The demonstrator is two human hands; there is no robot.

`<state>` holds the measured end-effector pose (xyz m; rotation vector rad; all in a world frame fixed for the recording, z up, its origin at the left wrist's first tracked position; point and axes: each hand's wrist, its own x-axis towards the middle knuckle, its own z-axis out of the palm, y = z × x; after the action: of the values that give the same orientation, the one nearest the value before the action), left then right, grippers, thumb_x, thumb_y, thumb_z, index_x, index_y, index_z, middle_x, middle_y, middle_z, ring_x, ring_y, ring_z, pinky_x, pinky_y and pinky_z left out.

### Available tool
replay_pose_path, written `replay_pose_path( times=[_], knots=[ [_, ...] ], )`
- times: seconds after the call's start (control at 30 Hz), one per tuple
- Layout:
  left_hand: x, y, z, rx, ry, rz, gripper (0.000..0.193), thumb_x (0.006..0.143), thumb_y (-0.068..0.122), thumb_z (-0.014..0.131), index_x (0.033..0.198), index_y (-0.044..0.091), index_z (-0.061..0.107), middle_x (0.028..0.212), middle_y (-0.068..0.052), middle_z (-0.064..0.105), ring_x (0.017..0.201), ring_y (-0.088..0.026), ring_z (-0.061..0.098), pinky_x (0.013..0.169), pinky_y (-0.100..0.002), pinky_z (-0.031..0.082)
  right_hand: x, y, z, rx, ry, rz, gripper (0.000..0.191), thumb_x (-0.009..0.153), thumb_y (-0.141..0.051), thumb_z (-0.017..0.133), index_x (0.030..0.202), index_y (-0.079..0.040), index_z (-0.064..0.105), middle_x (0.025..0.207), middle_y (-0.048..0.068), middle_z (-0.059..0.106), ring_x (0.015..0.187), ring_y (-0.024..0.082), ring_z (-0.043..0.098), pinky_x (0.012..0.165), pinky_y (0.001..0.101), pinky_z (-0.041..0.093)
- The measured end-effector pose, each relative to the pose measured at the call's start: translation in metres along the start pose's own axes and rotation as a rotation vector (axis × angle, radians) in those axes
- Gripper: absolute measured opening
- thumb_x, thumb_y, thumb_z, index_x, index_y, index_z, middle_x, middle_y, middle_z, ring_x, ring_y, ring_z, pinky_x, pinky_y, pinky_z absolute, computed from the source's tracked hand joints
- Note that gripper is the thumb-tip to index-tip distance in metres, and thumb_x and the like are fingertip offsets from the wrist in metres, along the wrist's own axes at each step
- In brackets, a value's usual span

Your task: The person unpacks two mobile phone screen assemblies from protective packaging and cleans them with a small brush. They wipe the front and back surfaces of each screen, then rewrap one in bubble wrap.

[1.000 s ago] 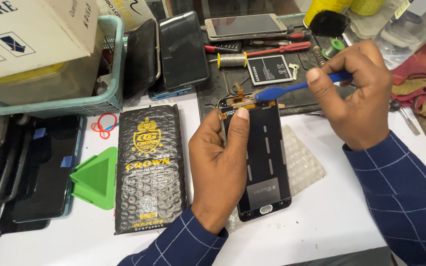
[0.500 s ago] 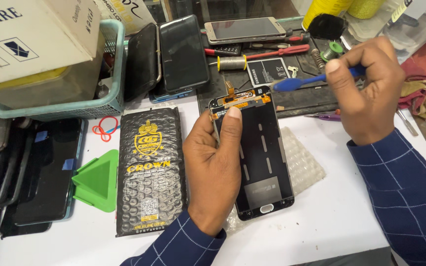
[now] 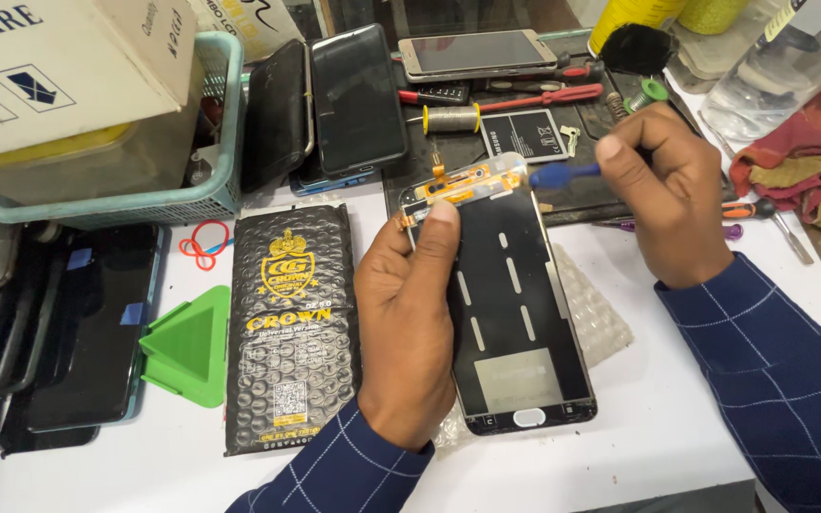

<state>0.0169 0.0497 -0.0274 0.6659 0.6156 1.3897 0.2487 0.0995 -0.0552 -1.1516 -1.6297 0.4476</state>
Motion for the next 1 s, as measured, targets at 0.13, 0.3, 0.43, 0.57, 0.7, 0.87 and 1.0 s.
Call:
replay_pose_path(
  times=[0.13, 0.3, 0.43, 0.57, 0.7, 0.87, 1.0],
  knots=[
    [0.001, 0.002, -0.003, -0.070, 0.027, -0.018, 0.024, 0.108, 0.019, 0.054, 0.111, -0.001, 0.066, 0.098, -0.008, 0.075, 0.082, -0.009, 0.068, 0.074, -0.024, 0.055, -0.001, -0.002, 0.002, 0.009, -0.063, -0.053, 0.028, 0.108, -0.023, 0.061, 0.093, 0.000, 0.058, 0.092, 0.003, 0.054, 0.085, 0.010, 0.047, 0.083, 0.0261, 0.037],
    [0.003, 0.004, -0.004, -0.076, 0.034, 0.030, 0.024, 0.108, 0.019, 0.055, 0.109, -0.001, 0.067, 0.098, -0.007, 0.074, 0.082, -0.008, 0.067, 0.074, -0.024, 0.054, -0.005, 0.001, -0.002, 0.107, -0.153, -0.075, 0.021, 0.102, -0.018, 0.060, 0.090, -0.001, 0.058, 0.097, 0.004, 0.054, 0.087, 0.011, 0.047, 0.079, 0.0252, 0.038],
    [0.001, 0.002, -0.002, 0.044, 0.040, 0.128, 0.023, 0.108, 0.019, 0.057, 0.110, -0.001, 0.067, 0.098, -0.005, 0.074, 0.082, -0.006, 0.064, 0.073, -0.022, 0.053, -0.007, 0.010, -0.007, 0.151, -0.195, -0.036, 0.026, 0.099, -0.015, 0.060, 0.079, 0.001, 0.056, 0.088, 0.006, 0.054, 0.076, 0.011, 0.044, 0.073, 0.0241, 0.036],
    [-0.006, -0.003, 0.003, 0.289, -0.120, 0.140, 0.024, 0.107, 0.020, 0.057, 0.114, -0.001, 0.067, 0.095, -0.001, 0.072, 0.081, -0.002, 0.061, 0.071, -0.020, 0.052, -0.002, 0.016, -0.010, 0.376, -0.194, 0.095, 0.026, 0.100, -0.012, 0.058, 0.083, 0.007, 0.063, 0.084, 0.010, 0.060, 0.076, 0.013, 0.050, 0.073, 0.0263, 0.038],
    [-0.013, -0.005, 0.006, 0.458, -0.198, 0.034, 0.026, 0.107, 0.021, 0.059, 0.112, -0.002, 0.070, 0.083, 0.000, 0.067, 0.071, -0.002, 0.055, 0.061, -0.020, 0.047, 0.000, 0.008, -0.008, 0.597, -0.327, 0.153, 0.031, 0.091, -0.010, 0.057, 0.109, 0.013, 0.067, 0.097, 0.013, 0.063, 0.092, 0.018, 0.058, 0.087, 0.0310, 0.046],
    [-0.015, -0.004, 0.007, 0.555, -0.226, 0.028, 0.026, 0.104, 0.023, 0.059, 0.111, 0.000, 0.070, 0.084, 0.002, 0.070, 0.073, -0.001, 0.058, 0.063, -0.018, 0.050, -0.002, -0.007, -0.007, 0.678, -0.438, 0.159, 0.046, 0.087, -0.010, 0.059, 0.125, 0.015, 0.067, 0.095, 0.010, 0.057, 0.094, 0.017, 0.054, 0.088, 0.0315, 0.044],
    [-0.015, -0.005, 0.008, 0.622, -0.222, 0.016, 0.027, 0.104, 0.024, 0.060, 0.107, -0.001, 0.071, 0.081, 0.001, 0.071, 0.071, -0.001, 0.056, 0.060, -0.019, 0.048, -0.003, -0.012, -0.008, 0.682, -0.446, 0.165, 0.048, 0.087, -0.011, 0.061, 0.128, 0.014, 0.067, 0.093, 0.008, 0.054, 0.092, 0.016, 0.050, 0.087, 0.0312, 0.042]
  ],
)
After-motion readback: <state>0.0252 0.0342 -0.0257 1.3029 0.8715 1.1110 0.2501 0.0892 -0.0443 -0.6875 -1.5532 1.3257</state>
